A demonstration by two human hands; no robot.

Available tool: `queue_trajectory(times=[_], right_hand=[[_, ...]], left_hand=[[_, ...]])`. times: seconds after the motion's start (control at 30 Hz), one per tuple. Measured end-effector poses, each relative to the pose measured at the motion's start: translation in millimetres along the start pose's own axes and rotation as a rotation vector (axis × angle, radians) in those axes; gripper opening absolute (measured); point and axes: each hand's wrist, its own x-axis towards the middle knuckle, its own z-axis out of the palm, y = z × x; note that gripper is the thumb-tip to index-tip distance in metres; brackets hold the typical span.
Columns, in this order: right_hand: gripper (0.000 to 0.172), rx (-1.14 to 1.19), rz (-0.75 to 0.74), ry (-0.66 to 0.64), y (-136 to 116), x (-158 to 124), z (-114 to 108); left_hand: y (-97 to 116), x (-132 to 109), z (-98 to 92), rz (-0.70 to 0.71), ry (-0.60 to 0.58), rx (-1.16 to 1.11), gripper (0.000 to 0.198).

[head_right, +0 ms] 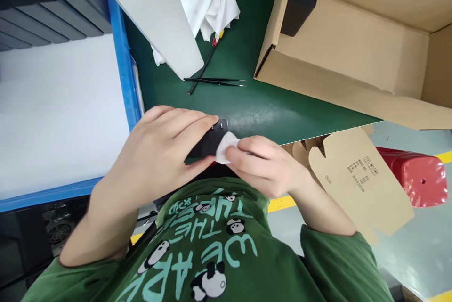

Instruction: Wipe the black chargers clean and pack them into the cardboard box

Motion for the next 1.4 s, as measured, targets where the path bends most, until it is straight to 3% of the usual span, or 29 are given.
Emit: queue_trajectory(times=[0.57, 0.7, 0.87, 1.07, 1.2, 1.3, 1.4], right_hand=[[0.022, 0.058, -0.022, 0.022, 5.6, 4.7, 4.0], [0.02, 0.133, 0.009, -0.068, 5.0, 10.5, 3.4], [0.026, 0.056, -0.027, -0.049, 8.8, 4.3, -7.4], [0.025, 0.141, -0.035, -0.112, 8.4, 15.3, -1.1], [0.023, 0.063, -0.072, -0.067, 13.0, 7.4, -5.8], [0.018, 0.055, -0.042, -0.023, 14.4, -0.8, -11.3], [0.019, 0.0, 0.015, 0.062, 7.7, -0.4, -12.4]], left_hand=[[-0.8, -1.6, -1.6, -0.005, -0.031, -0.019, 0.034], [-0.7, 0.3, -1.4, -0.004, -0.008, -0.024, 0.031], [-0.7, -0.9, -0.6, -0.008, -0.03, -0.032, 0.036], [-0.1, -1.4, 0.1, 0.003, 0.0, -0.017, 0.035], [1.8, 0.4, -0.4, -0.013, -0.035, -0.011, 0.036], [-0.3, -6.2, -7.2, -0.038, -0.064, -0.037, 0.049], [-8.2, -24.1, -16.8, -0.126, 0.015, -0.084, 0.075]])
